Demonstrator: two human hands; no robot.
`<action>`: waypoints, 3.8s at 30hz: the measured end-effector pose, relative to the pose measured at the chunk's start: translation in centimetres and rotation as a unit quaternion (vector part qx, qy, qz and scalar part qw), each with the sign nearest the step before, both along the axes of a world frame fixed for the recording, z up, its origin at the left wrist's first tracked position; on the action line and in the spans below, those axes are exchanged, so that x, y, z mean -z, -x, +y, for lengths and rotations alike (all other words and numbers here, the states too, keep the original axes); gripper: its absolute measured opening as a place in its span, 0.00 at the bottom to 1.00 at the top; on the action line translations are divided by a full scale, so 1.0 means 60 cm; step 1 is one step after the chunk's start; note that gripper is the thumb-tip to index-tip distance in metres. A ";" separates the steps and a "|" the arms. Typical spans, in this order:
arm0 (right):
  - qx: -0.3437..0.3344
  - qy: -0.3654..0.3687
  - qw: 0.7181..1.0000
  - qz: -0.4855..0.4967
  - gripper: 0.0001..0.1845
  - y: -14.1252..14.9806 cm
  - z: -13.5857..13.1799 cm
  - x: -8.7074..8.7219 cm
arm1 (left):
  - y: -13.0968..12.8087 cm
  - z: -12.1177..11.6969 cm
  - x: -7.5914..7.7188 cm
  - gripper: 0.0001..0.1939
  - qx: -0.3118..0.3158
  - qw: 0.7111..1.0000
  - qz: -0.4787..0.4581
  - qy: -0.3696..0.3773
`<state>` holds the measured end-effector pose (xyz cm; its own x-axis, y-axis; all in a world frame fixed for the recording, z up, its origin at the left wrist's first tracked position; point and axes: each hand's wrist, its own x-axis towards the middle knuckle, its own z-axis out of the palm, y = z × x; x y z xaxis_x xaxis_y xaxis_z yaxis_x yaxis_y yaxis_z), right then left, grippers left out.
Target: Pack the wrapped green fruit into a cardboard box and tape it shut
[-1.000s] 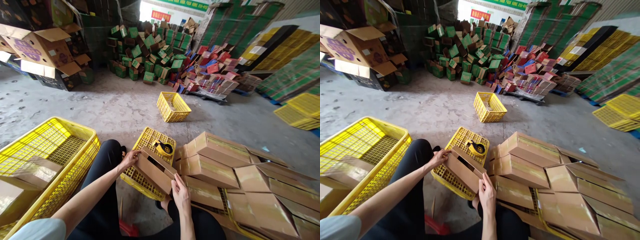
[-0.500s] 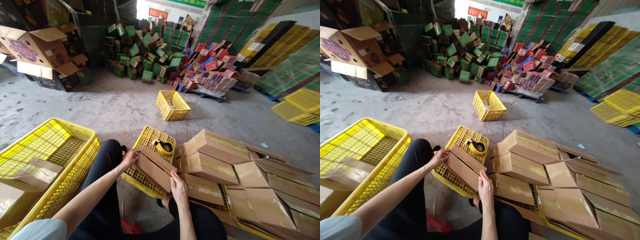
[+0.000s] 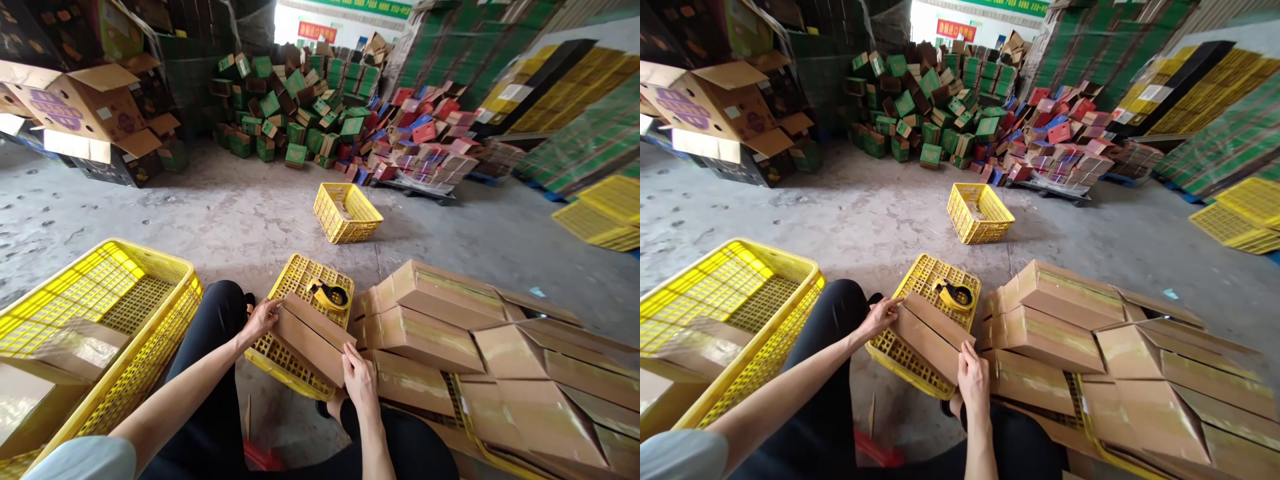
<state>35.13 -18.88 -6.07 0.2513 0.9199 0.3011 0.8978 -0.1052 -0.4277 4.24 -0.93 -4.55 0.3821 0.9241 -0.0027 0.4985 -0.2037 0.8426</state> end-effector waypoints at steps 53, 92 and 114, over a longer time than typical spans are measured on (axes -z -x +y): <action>0.119 0.051 0.985 0.115 0.25 0.033 -0.015 -0.001 | -0.009 -0.041 0.028 0.28 0.200 0.951 0.087 -0.220; 0.144 0.093 0.982 0.073 0.49 0.055 -0.020 0.038 | -0.053 -0.050 0.022 0.40 0.153 0.968 0.167 -0.109; 0.051 0.218 0.975 -0.002 0.34 -0.006 0.171 -0.084 | -0.062 -0.060 0.014 0.51 0.235 0.924 0.282 -0.112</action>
